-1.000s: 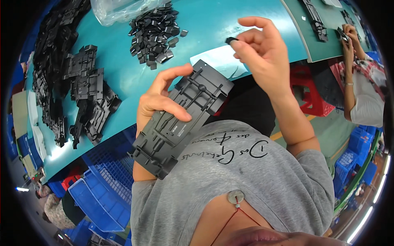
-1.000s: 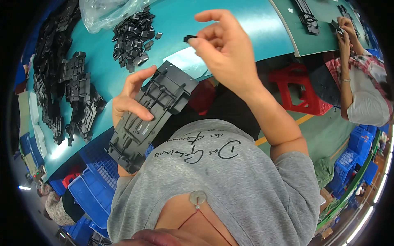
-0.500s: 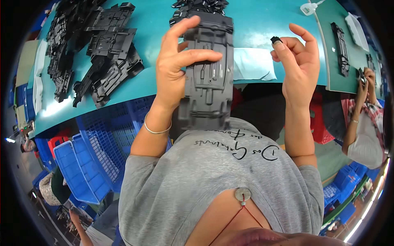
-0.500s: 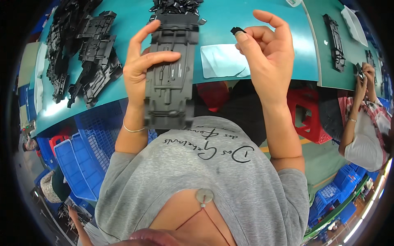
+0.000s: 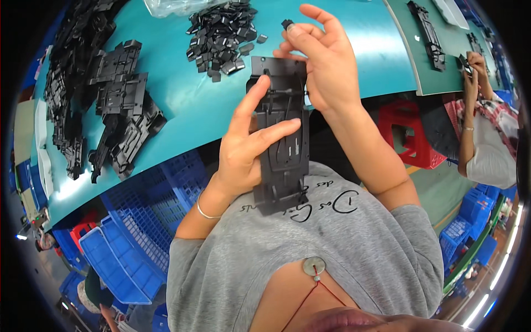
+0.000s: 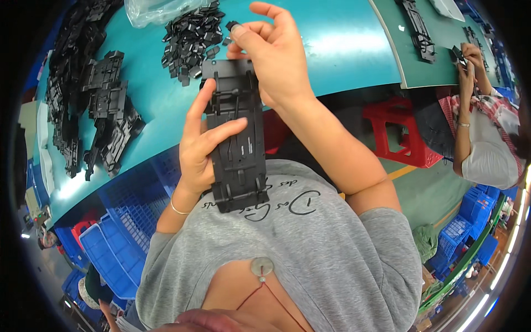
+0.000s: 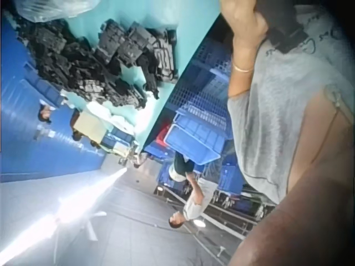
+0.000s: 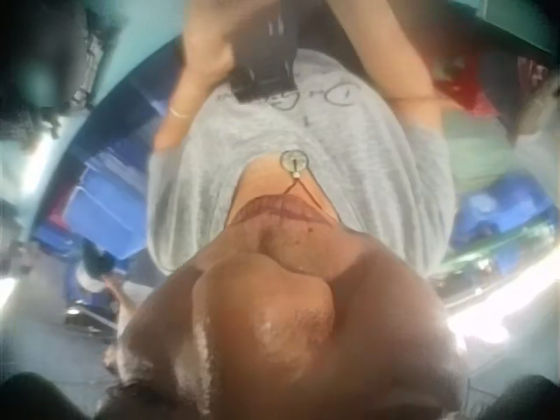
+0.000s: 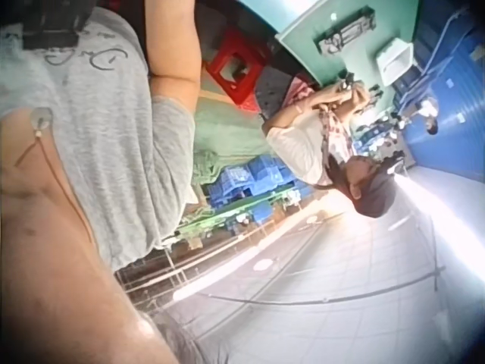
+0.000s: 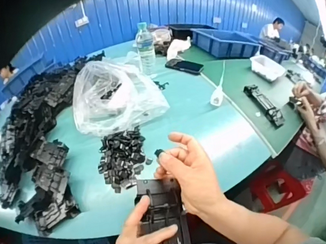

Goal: The person assembles toy car chassis parts by picking up small plastic pieces, dabbing them in glue on a paper pad, and attaching them onto the chassis by hand, then adds glue from a squeeze bottle onto the pad.

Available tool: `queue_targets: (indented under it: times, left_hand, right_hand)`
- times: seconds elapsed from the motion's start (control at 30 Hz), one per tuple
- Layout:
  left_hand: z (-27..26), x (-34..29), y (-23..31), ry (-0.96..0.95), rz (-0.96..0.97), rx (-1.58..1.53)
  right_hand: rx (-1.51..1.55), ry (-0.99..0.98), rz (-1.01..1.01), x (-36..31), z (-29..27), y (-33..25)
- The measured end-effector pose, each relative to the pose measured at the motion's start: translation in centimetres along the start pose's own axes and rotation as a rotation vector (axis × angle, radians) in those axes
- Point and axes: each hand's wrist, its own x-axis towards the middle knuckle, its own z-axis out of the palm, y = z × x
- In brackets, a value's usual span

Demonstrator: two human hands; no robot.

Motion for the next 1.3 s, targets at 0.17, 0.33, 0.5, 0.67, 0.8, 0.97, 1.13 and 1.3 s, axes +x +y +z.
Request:
queue_targets:
  times: [0.17,0.33,0.5,0.67,0.8,0.97,1.13,1.3]
  left_hand:
    - [0.1,-0.4,-0.8,0.055,-0.043,-0.189]
    - [1.6,-1.5,-3.1,0.206,0.092,0.183]
    - [2.6,1.1,-3.2,0.462,0.124,0.326]
    - [1.8,6.3,1.3,0.446,-0.708,-1.412]
    - [3.5,1.9,-3.2,0.324,-0.013,-0.064]
    - [3.2,3.1,-0.3,0.329,-0.084,-0.313]
    - [1.2,2.8,-1.1,0.515,-0.112,-0.573]
    - [-2.6,1.5,-1.7,0.419,-0.209,-0.711]
  right_hand:
    - [-0.024,0.01,-0.001,-0.4,0.7,-0.6]
    - [-0.031,0.012,-0.005,-0.4,0.8,-0.6]
    - [0.025,0.086,0.046,-0.5,1.2,-0.3]
    - [0.113,0.139,0.024,-0.8,1.9,-0.5]
    - [0.12,0.163,0.025,-1.1,2.7,-0.2]
    - [0.076,0.152,0.033,-1.5,2.8,0.6]
    - [0.104,0.052,-0.015,-2.6,1.4,-0.8]
    - [0.027,-0.093,-0.041,-4.0,-2.2,-1.5]
